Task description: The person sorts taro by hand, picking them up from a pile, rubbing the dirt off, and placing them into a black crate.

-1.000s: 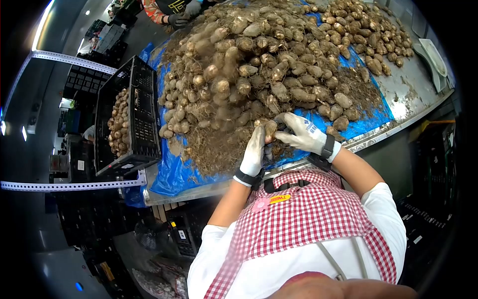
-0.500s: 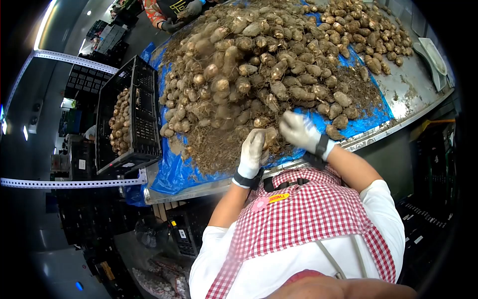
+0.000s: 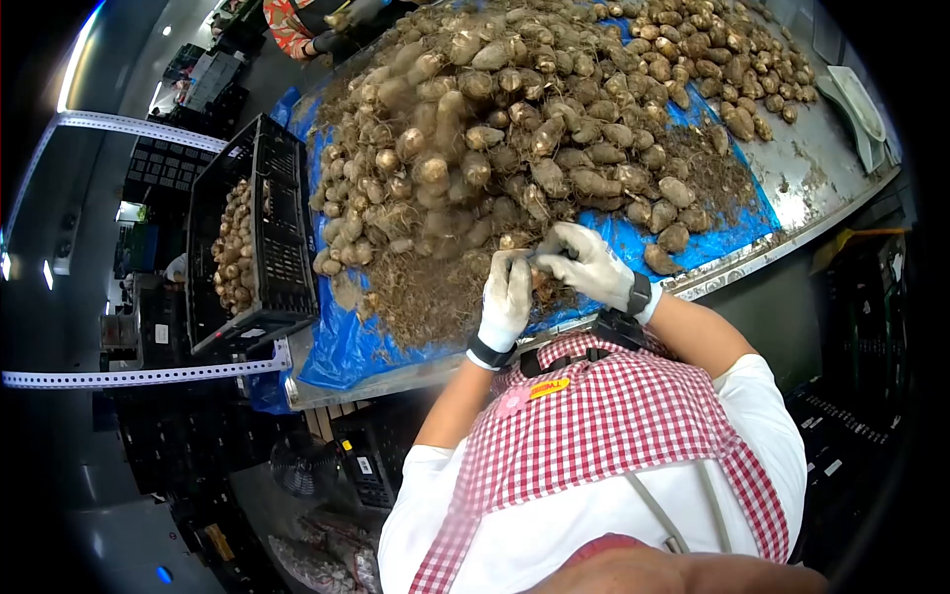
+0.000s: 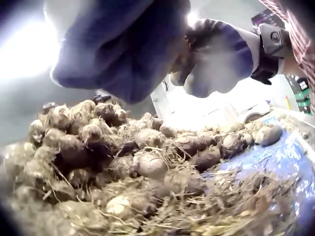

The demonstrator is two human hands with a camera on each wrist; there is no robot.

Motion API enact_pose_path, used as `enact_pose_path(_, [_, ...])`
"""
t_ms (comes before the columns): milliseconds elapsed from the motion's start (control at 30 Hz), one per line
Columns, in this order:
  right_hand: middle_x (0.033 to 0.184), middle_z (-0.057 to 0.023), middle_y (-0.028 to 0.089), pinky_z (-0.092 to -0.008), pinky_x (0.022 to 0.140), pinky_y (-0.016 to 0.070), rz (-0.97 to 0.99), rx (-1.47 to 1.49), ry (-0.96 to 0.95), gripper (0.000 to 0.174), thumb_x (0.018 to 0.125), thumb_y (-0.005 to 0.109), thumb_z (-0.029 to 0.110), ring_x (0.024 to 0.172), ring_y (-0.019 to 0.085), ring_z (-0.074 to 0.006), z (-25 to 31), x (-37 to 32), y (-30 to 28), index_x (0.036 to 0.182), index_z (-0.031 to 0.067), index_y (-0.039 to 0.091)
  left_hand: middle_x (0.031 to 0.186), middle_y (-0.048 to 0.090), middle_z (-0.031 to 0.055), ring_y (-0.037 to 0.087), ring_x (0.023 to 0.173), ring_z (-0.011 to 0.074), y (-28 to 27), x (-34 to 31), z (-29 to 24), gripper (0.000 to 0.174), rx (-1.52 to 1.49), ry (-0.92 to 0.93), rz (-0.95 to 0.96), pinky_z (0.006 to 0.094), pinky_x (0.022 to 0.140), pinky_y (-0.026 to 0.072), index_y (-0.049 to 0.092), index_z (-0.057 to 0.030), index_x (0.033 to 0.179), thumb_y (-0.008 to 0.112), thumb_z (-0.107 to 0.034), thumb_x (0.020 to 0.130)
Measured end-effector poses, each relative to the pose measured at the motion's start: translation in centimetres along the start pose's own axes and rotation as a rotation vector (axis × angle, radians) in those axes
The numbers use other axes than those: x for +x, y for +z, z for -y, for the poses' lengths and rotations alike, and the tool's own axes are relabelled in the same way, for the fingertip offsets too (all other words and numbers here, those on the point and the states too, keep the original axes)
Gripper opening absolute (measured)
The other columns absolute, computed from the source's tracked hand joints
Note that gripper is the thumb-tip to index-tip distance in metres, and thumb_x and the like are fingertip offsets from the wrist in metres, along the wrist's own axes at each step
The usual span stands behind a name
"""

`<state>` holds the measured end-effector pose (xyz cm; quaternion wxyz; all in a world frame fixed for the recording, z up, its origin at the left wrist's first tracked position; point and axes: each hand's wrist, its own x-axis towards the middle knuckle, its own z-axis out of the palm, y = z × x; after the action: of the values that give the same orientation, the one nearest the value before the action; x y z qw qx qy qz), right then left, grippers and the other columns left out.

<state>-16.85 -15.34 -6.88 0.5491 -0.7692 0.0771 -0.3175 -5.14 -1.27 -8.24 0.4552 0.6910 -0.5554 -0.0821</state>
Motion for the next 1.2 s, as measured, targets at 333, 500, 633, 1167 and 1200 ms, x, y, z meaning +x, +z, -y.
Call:
enact_pose_path(333, [0.06, -0.0103, 0.054, -0.0344, 0.05, 0.0411, 0.345, -0.114, 0.37, 0.052, 0.094, 0.055, 0.049, 0.056, 0.056, -0.0166, -3.0, -0.7, -1.9, 0.08, -0.0008, 0.058, 0.082, 0.054, 0.0054, 0.042, 0.052, 0.0079, 0.5, -0.5, 0.6, 0.046, -0.59, -0.577, -0.183, 0.0217, 0.048, 0.0358, 0.052, -0.007, 0.118, 0.037, -0.047, 0.101])
enact_pose_path(500, [0.067, -0.003, 0.055, -0.0304, 0.05, 0.0422, 0.261, 0.174, 0.49, 0.043, 0.094, 0.057, 0.041, 0.061, 0.053, -0.0134, 0.1, -0.4, -1.0, 0.095, -0.0018, 0.061, 0.069, 0.046, 0.0029, 0.035, 0.048, 0.0102, 0.1, 0.6, 0.0, 0.042, -0.794, -0.484, -0.057, 0.0258, 0.044, 0.029, 0.053, -0.0112, 0.116, 0.035, -0.046, 0.102])
enact_pose_path(633, [0.068, -0.0061, 0.057, -0.031, 0.054, 0.0441, 0.07, -0.193, 0.383, 0.03, 0.093, 0.054, 0.028, 0.063, 0.054, -0.0138, -2.1, 0.1, -2.7, 0.088, -0.0007, 0.061, 0.072, 0.048, 0.0027, 0.038, 0.052, 0.01, -0.9, -0.5, 0.0, 0.047, -1.277, -0.757, 0.104, 0.0253, 0.047, 0.0309, 0.053, -0.0081, 0.118, 0.037, -0.05, 0.101])
enact_pose_path(1167, [0.064, -0.0091, 0.055, -0.0321, 0.051, 0.0403, -0.017, -0.211, 0.405, 0.026, 0.097, 0.054, 0.023, 0.056, 0.05, -0.0152, -0.7, -0.3, -1.3, 0.09, -0.0014, 0.059, 0.125, 0.052, 0.0145, 0.056, 0.112, 0.0201, -1.0, 0.3, -0.3, 0.057, -0.608, -0.246, 0.072, 0.0322, 0.095, 0.0465, 0.042, 0.0045, 0.132, 0.069, -0.013, 0.084])
enact_pose_path(1200, [0.065, -0.0109, 0.057, -0.0328, 0.051, 0.04, -0.025, -0.162, 0.459, 0.033, 0.097, 0.053, 0.03, 0.056, 0.05, -0.0166, -2.9, -0.8, -1.4, 0.091, -0.0015, 0.06, 0.125, 0.052, 0.0147, 0.056, 0.112, 0.0204, -0.9, 0.1, -0.3, 0.057, -0.562, -0.156, 0.063, 0.032, 0.095, 0.047, 0.042, 0.0045, 0.131, 0.069, -0.013, 0.084])
